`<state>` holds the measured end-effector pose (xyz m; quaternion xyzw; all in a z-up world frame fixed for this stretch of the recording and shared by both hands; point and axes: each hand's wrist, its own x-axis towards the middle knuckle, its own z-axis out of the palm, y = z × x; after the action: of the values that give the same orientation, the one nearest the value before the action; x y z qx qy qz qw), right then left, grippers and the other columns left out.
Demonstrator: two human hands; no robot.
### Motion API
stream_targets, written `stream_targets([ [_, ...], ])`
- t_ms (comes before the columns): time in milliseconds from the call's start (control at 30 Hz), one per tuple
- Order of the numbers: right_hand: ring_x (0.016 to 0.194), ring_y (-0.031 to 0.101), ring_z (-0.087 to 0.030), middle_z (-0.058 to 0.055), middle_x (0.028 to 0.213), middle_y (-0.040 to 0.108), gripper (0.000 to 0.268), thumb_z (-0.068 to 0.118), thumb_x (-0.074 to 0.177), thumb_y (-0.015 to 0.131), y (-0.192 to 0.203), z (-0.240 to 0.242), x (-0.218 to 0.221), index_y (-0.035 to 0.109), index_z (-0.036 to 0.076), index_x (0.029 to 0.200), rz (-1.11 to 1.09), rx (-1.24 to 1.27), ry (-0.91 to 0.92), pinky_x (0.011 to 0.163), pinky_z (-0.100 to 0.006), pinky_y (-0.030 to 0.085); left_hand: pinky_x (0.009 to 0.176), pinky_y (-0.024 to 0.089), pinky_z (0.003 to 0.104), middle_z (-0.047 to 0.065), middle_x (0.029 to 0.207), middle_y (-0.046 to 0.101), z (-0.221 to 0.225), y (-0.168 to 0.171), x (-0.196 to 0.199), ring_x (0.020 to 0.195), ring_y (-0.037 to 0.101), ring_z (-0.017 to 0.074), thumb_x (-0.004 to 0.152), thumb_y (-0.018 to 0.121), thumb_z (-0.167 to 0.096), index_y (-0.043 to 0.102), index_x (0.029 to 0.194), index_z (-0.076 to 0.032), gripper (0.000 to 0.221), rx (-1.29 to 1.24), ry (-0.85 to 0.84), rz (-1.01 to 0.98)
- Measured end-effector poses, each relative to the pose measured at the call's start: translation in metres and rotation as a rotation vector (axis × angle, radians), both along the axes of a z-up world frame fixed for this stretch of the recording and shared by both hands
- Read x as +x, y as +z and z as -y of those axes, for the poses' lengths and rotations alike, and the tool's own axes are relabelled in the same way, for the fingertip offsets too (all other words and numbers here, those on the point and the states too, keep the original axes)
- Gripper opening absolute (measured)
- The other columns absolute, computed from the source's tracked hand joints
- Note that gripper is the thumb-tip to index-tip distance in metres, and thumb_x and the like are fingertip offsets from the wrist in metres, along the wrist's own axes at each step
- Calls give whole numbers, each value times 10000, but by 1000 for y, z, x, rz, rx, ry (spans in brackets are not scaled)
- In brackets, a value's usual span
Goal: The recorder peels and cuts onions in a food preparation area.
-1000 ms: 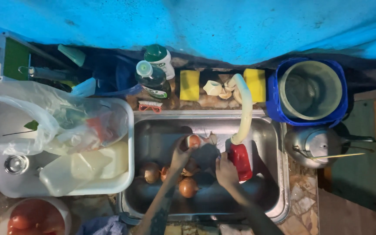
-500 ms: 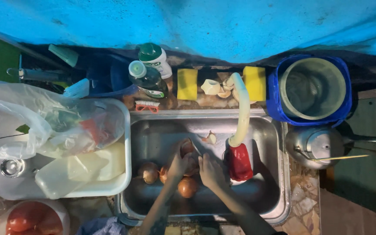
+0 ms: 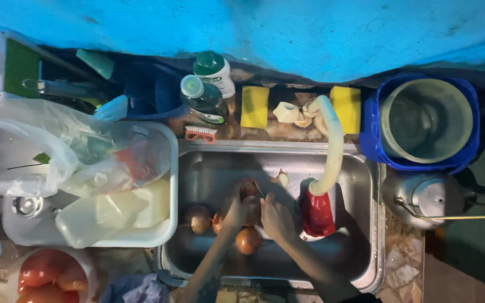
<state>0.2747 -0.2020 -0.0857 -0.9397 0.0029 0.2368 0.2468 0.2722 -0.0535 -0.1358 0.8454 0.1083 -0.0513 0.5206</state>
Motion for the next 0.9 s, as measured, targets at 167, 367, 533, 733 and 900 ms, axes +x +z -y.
stream_targets([
  [167, 740, 692, -490, -277, 752, 694, 319, 329, 1060, 427, -5, -3, 8, 496, 18, 1052, 12, 10, 39, 643, -582, 553, 1037, 495, 403, 156, 1285, 656, -2, -8, -1, 1201, 634, 337, 826, 772, -100, 577, 1339, -91, 549, -47, 23, -63],
  [367, 740, 704, -476, -266, 749, 702, 308, 311, 1058, 423, -7, -2, 6, 499, 12, 1046, -37, -19, 37, 654, -579, 557, 1036, 496, 417, 168, 1314, 636, -5, -9, -3, 1210, 615, 370, 783, 783, -114, 602, 1327, -73, 575, 25, -26, 55],
  [533, 735, 709, -464, -262, 806, 704, 216, 234, 995, 443, -28, 8, -2, 530, 38, 1019, 83, 18, 145, 639, -584, 557, 1050, 476, 433, 181, 1318, 634, -3, 2, -3, 1215, 608, 385, 787, 802, -104, 603, 1332, -69, 581, 78, -38, 42],
  [733, 784, 681, -517, -302, 793, 695, 257, 248, 1015, 470, -43, 12, -1, 515, 0, 1068, -59, 46, 19, 692, -626, 517, 1066, 485, 416, 192, 1318, 631, 0, -14, -7, 1226, 608, 377, 773, 796, -87, 608, 1333, -58, 591, -2, -16, -8],
  [900, 808, 676, -524, -310, 809, 693, 281, 252, 1013, 481, -35, 15, -5, 535, -17, 1075, -76, 36, 50, 716, -627, 527, 1056, 487, 402, 168, 1318, 659, -1, 6, 2, 1225, 627, 351, 750, 817, -106, 611, 1320, -44, 609, -7, 21, 15],
])
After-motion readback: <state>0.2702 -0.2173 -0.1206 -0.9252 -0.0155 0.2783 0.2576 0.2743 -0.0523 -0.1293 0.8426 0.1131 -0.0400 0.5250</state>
